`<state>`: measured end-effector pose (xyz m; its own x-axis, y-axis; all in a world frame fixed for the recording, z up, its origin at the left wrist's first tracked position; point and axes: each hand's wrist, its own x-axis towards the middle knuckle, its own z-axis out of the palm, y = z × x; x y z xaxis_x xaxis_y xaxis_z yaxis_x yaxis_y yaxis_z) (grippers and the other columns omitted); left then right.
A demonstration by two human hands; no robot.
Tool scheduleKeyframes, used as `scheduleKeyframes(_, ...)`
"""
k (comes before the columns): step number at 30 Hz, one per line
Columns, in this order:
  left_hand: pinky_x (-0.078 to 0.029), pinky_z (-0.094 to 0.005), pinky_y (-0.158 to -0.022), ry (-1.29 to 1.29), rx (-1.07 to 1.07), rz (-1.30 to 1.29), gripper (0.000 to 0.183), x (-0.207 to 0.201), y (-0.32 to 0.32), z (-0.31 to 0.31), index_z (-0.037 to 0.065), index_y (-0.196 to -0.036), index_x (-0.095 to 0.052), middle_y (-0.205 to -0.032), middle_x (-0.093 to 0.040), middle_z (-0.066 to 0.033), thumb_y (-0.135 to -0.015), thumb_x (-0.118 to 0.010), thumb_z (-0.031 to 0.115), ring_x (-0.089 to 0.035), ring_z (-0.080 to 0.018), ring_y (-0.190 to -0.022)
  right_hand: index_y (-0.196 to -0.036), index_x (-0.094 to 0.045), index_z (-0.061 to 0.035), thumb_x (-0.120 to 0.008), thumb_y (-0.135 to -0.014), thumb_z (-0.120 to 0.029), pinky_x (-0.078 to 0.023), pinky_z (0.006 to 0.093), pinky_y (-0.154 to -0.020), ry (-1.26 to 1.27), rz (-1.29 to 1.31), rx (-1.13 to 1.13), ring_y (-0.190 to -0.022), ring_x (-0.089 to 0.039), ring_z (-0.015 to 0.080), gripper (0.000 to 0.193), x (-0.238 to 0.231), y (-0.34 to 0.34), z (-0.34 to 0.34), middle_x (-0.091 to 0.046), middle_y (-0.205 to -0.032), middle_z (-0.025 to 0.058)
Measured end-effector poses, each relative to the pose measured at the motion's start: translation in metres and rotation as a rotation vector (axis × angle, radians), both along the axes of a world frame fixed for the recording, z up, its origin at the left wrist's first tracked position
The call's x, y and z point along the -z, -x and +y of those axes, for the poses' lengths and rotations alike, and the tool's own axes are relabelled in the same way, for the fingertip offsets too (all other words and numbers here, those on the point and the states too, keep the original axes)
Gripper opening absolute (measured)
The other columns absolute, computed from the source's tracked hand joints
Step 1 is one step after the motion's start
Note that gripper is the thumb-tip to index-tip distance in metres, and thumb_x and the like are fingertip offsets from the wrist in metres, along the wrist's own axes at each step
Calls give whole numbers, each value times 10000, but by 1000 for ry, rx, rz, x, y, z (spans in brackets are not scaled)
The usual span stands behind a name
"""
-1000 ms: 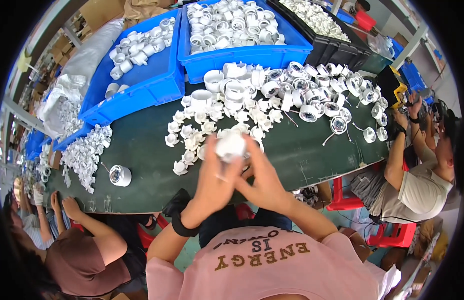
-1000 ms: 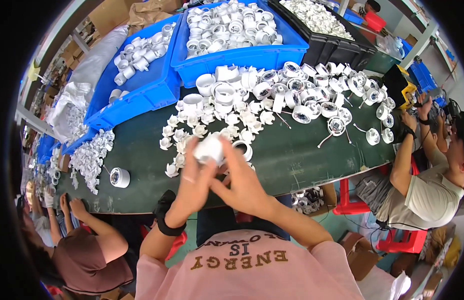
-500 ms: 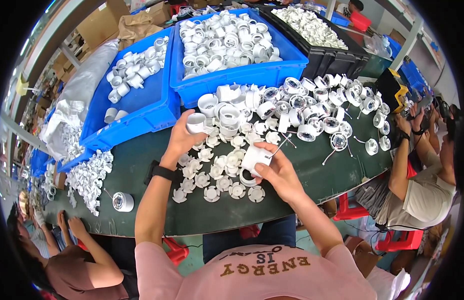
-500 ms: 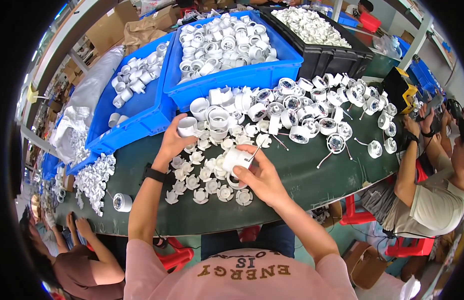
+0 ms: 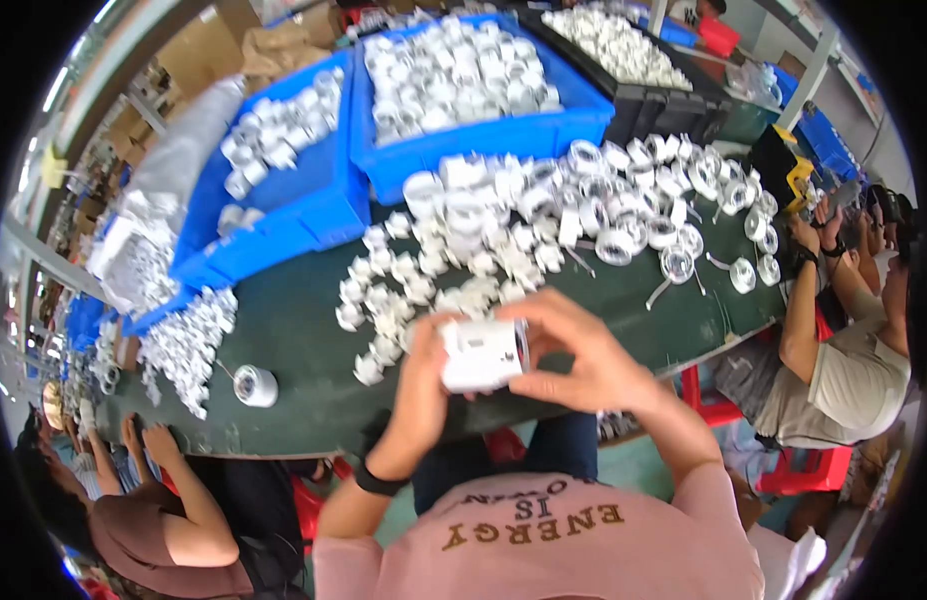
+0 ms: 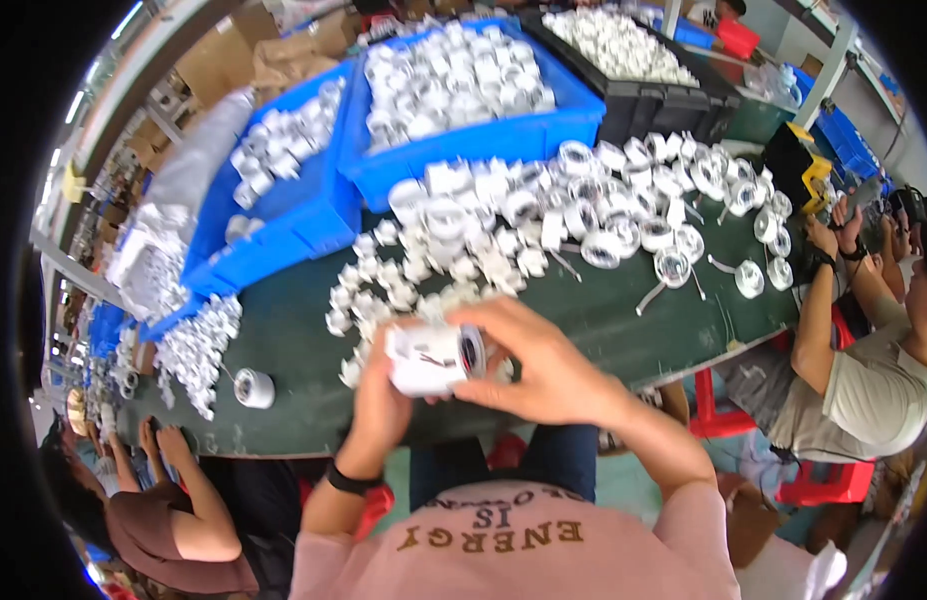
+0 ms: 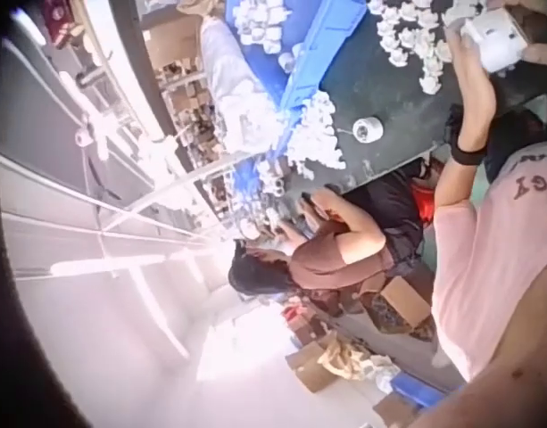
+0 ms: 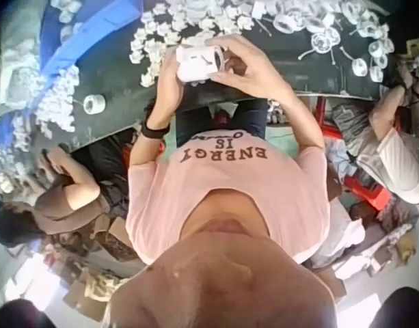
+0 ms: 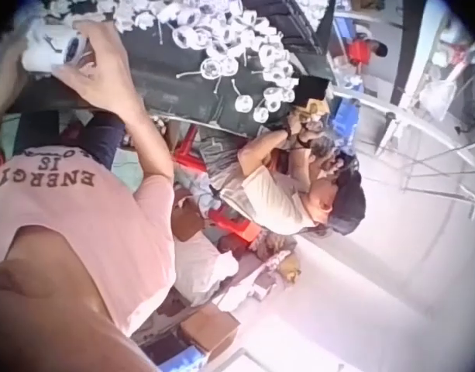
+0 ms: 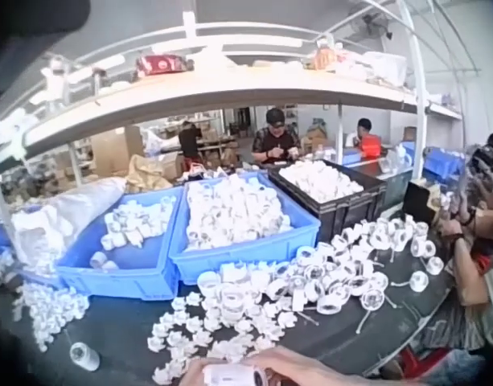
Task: Assembling plastic components and internal electronics for small devices at a factory workbench.
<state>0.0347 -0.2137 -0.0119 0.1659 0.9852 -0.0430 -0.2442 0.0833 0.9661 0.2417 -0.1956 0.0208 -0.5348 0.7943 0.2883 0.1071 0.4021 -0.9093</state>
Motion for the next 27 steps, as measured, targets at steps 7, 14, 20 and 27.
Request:
scheduleKeyframes(7,-411,-222,-564,-78,-145,167,484,5,-14,-30,47,-1163,-505,-901,-584,-45,-997,-271,436,-532,-86,-695,-1291,-453,20,-779,-753,-122,-514,321,-751,-105,-21,76,-865,-615,214,645,12,6,-33,-549,-1064,139)
scheduleKeyframes(14,-442,-278,-756,-340,-254,195,540,-14,-17,-27,-20,-1132,-509,-958,-594,-110,-989,-266,440,-569,-154,-857,-1276,-469,38,-766,-774,-180,-510,312,-742,-244,55,118,-848,-595,216,623,7,19,-30,-503,-1123,158)
scheduleKeyframes(20,-436,-299,-866,-279,-255,143,480,-6,-16,-36,-15,-1132,-505,-1055,-571,-94,-913,-333,377,-560,-168,-981,-1287,-454,52,-767,-772,-253,-518,315,-720,-253,43,96,-851,-587,214,675,15,20,-34,-491,-1099,153)
scheduleKeyframes(27,-480,-288,-692,-446,-311,270,576,0,-19,-44,-55,-1136,-491,-892,-638,-137,-978,-243,440,-619,-181,-784,-1280,-441,72,-735,-810,-265,-515,311,-709,-208,42,79,-841,-571,199,649,19,23,-46,-476,-1064,142)
